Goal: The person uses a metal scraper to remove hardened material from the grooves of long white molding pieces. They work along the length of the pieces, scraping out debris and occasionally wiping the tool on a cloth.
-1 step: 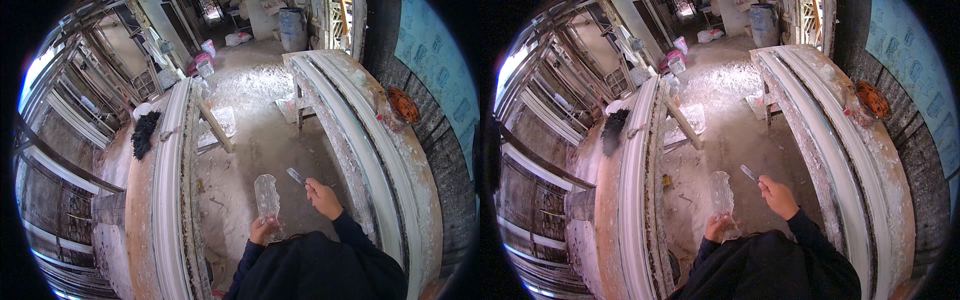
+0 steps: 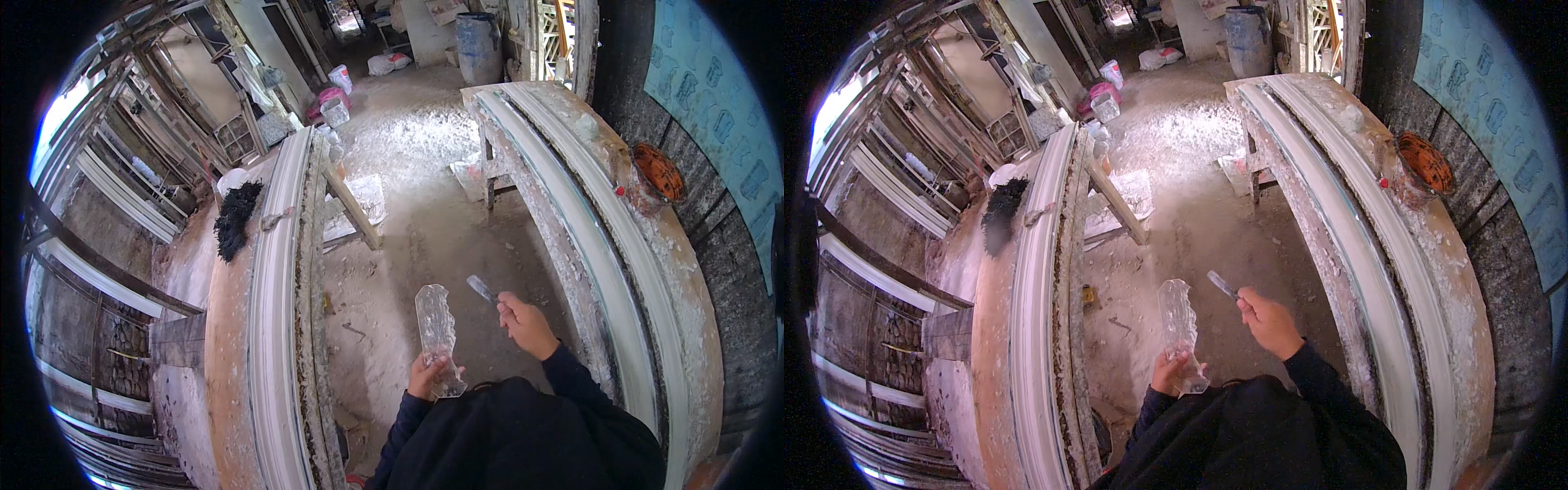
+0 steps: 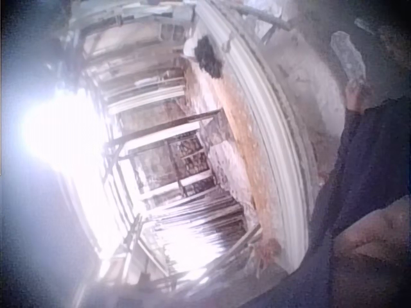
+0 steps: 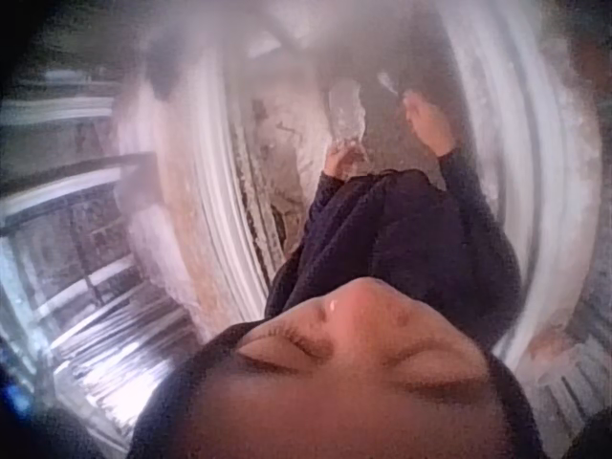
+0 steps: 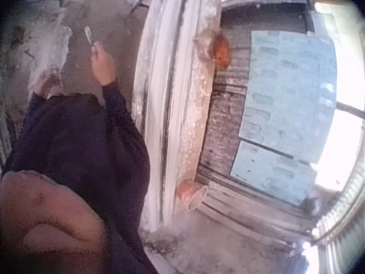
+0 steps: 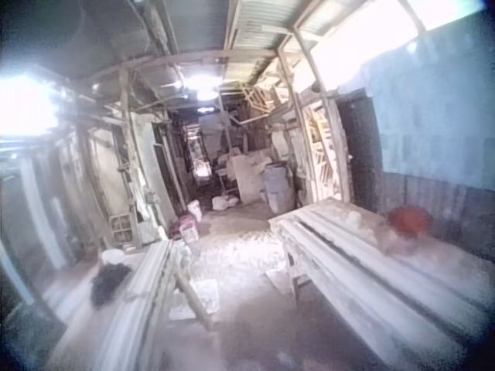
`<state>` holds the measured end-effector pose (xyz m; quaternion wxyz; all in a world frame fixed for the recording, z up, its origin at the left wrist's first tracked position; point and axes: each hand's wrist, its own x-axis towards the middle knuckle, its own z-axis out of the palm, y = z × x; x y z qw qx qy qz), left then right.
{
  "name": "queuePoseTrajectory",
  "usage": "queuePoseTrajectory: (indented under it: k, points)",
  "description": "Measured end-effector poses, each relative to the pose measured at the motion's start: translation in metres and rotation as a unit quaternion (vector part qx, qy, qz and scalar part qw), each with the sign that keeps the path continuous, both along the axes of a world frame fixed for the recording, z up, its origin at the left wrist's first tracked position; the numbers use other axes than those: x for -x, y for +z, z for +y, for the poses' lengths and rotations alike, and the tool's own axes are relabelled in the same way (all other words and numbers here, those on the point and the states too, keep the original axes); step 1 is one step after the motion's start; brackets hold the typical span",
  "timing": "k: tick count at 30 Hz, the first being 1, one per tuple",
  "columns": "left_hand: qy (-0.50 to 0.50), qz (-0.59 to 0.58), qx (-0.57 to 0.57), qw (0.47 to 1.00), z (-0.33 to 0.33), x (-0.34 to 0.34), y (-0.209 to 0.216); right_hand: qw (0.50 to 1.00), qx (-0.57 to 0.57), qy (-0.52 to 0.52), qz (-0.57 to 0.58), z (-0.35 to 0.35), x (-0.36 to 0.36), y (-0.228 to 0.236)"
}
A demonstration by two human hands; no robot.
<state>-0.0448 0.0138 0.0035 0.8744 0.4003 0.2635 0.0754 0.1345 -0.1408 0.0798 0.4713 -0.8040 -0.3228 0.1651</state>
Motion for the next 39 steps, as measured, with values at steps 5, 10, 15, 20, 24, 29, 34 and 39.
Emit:
queuePoseTrajectory:
  k: [5,10,15,20,24,29,34,39]
  points:
    - [0.025,-0.051,0.007,0.998,0.005,-0.01,0.0,0.994,-0.042,0.071,-0.067,0.007,0.008,-0.002]
    - [0.001,-0.086,0.025,0.996,0.005,-0.008,0.013,0.991,-0.088,0.033,-0.093,0.014,0.014,0.0]
    - [-0.061,-0.131,0.063,0.987,0.012,-0.002,0.003,0.973,-0.065,0.059,-0.215,0.02,0.001,-0.004]
    - [-0.088,-0.16,0.1,0.978,0.012,0.002,0.002,0.985,-0.056,0.016,-0.161,0.017,-0.014,-0.019]
    - [-0.089,-0.153,0.081,0.981,0.013,0.006,-0.002,0.973,-0.097,0.104,-0.183,0.015,-0.003,0.007]
    - [-0.087,-0.12,0.053,0.987,0.009,0.006,0.006,0.993,-0.006,-0.014,-0.114,0.018,-0.015,-0.018]
    - [0.091,-0.132,0.078,0.984,0.003,-0.019,0.013,0.998,-0.048,-0.011,0.05,0.014,-0.002,-0.011]
    - [0.214,-0.164,0.045,0.962,0.004,-0.03,0.013,0.99,-0.086,0.014,0.115,0.01,0.016,-0.01]
